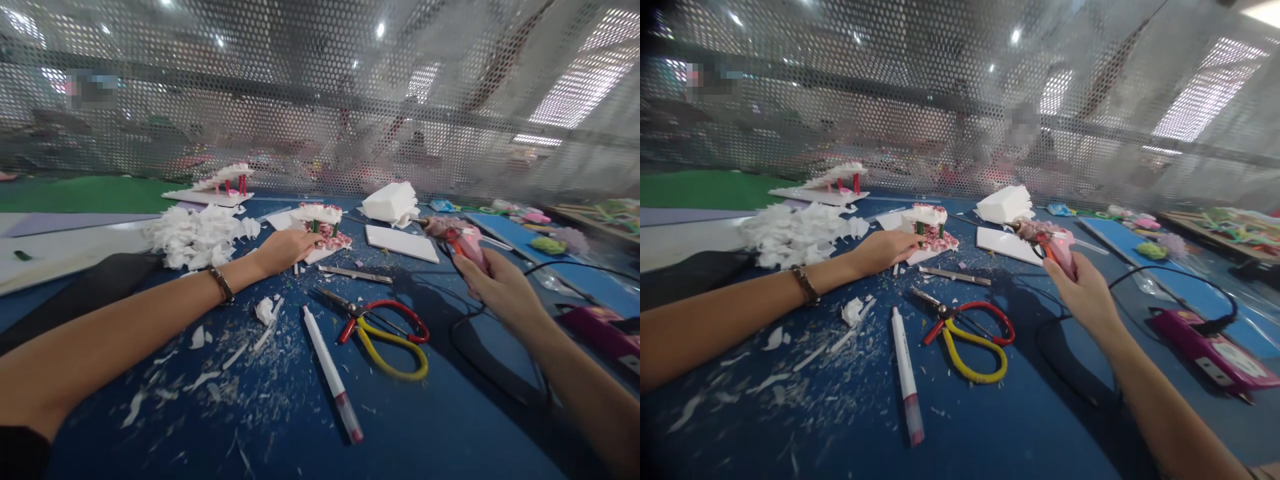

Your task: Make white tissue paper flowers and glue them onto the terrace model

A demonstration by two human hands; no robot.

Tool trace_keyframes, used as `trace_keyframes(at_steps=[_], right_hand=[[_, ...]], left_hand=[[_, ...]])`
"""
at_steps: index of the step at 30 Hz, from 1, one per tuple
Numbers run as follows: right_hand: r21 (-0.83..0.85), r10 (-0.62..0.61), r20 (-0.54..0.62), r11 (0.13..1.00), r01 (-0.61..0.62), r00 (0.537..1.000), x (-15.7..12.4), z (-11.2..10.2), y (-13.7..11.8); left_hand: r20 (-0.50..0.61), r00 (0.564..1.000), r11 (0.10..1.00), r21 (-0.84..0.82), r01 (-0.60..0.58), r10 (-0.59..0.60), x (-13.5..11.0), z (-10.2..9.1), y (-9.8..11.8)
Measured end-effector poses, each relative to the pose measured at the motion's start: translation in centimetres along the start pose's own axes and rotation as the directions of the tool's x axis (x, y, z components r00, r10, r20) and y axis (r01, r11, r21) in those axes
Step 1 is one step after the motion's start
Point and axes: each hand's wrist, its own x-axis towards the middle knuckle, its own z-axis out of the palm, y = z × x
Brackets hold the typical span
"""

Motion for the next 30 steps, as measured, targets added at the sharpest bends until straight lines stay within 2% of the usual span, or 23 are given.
trace_keyframes(at_steps=[2,8,12,26,30], right_hand=[[0.007,-0.002,0.011,1.0,0.002,1.0,0.06,0.03,0.21],[0.003,-0.005,0.02,1.0,0.005,1.0,0.08,0.13,0.54],[-0.007,-0.003,0.014,1.0,0.003,1.0,0.1,0.15,0.57],[0.009,0.012,0.02,1.0,-0.012,1.0,0.06,0.27,0.32],[0.015,0.019,0.038,1.0,-0.02,0.999,0.11,0.31,0.59]], left_hand=[[-0.013,1.0,1.0,0.005,0.001,-0.001,-0.1,0.13,-0.1],[0.036,0.99,0.988,0.058,-0.14,0.139,-0.18,-0.25,0.09],[0.052,0.985,0.983,0.073,-0.169,0.165,-0.06,-0.66,0.49],[0.076,0.994,0.996,0.013,-0.085,0.083,0.18,-0.2,0.1],[0.092,0.995,0.999,-0.032,0.027,-0.024,0.41,-0.11,-0.01]])
